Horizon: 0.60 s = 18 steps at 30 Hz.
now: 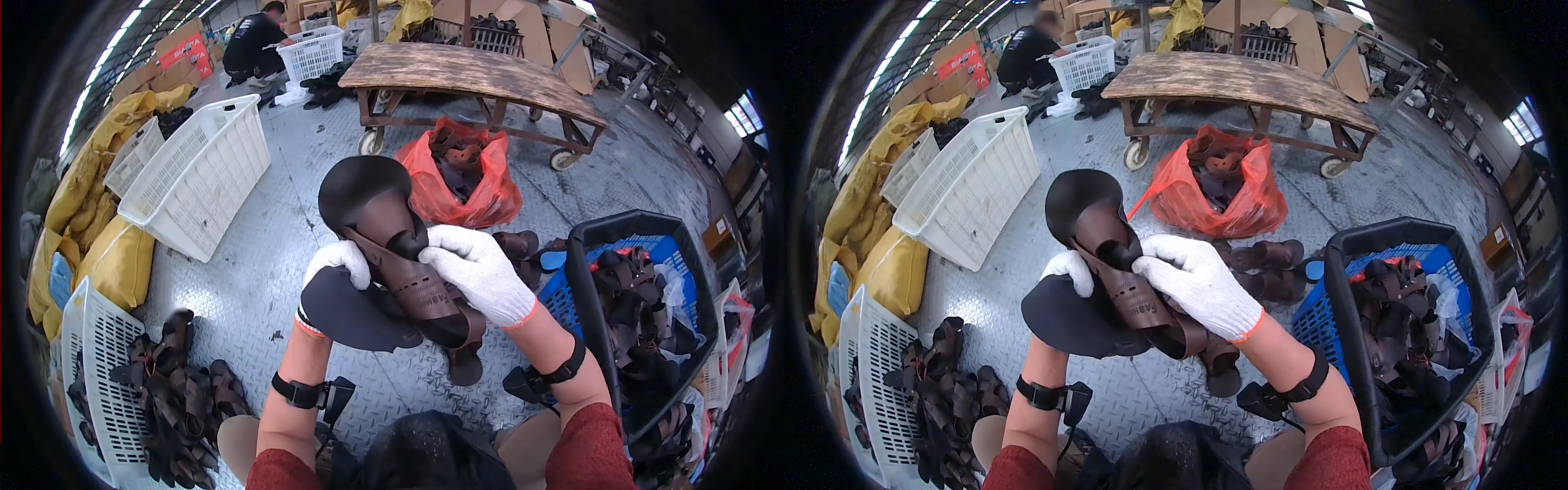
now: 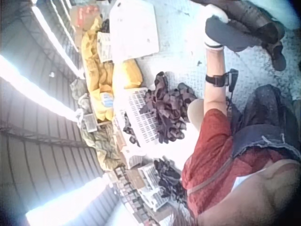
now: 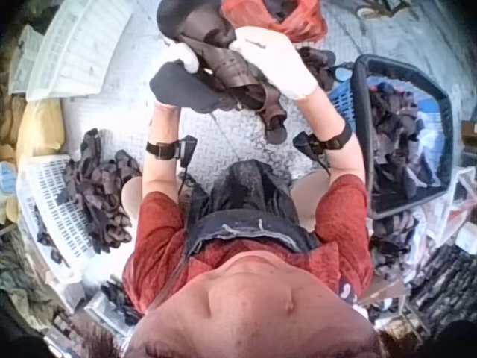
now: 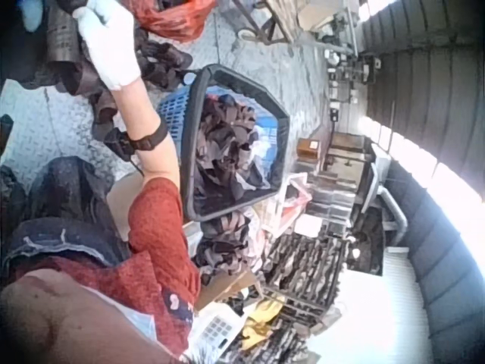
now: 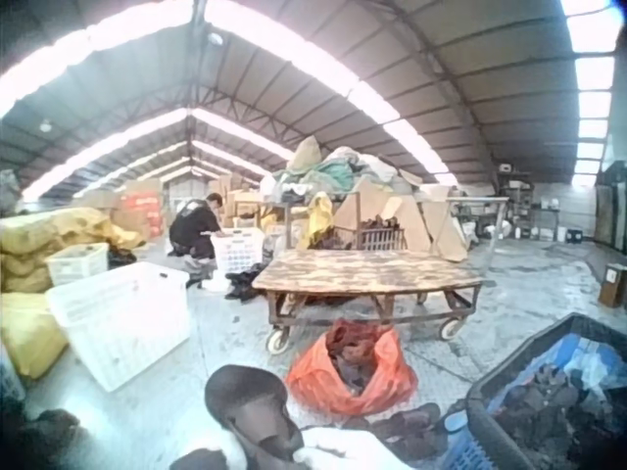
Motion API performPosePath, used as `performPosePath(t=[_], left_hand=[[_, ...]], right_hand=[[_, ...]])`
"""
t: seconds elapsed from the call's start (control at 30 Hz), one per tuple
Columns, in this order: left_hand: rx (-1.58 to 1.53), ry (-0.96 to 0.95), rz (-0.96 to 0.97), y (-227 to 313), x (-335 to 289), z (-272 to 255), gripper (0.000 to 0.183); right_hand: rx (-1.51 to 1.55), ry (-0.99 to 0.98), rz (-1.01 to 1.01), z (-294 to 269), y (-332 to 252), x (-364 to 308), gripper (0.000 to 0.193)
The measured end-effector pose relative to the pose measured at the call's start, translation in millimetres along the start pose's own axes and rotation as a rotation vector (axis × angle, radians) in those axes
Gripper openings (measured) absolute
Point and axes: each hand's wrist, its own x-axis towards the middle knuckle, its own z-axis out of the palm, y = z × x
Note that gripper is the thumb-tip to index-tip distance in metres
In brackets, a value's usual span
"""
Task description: Sort and bundle shoe upper components by size and pair in a manufacturing facility.
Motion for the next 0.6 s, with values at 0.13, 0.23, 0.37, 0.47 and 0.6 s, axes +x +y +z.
performPosePath(t=[0.13,0.23,0.37,0.47,0.6], left_hand=[[0.125,0.053,0.064,-4.9,3.1,6.2,0.019],[0.188,0.095,0.087,-15.7,5.5,1.6,0.020],[-0.053,0.051,-0.223,-11.1,16.7,6.4,0.023],[-0.380,0.257,-0.137,-25.4,15.5,12.5,0.024],[-0.389,0.491,-0.245,-21.3,16.5,9.1,0.031]], right_hand=[[-0.076,0.031,-0.118,1.2,0.3,0.1,0.017],[-0.137,0.076,-0.183,-2.1,4.7,4.4,0.018],[-0.031,0.202,-0.086,-27.8,14.0,7.4,0.026],[0.070,0.289,-0.104,-52.5,18.5,7.2,0.025],[-0.153,0.264,-0.230,-43.6,-14.5,-12.3,0.028]])
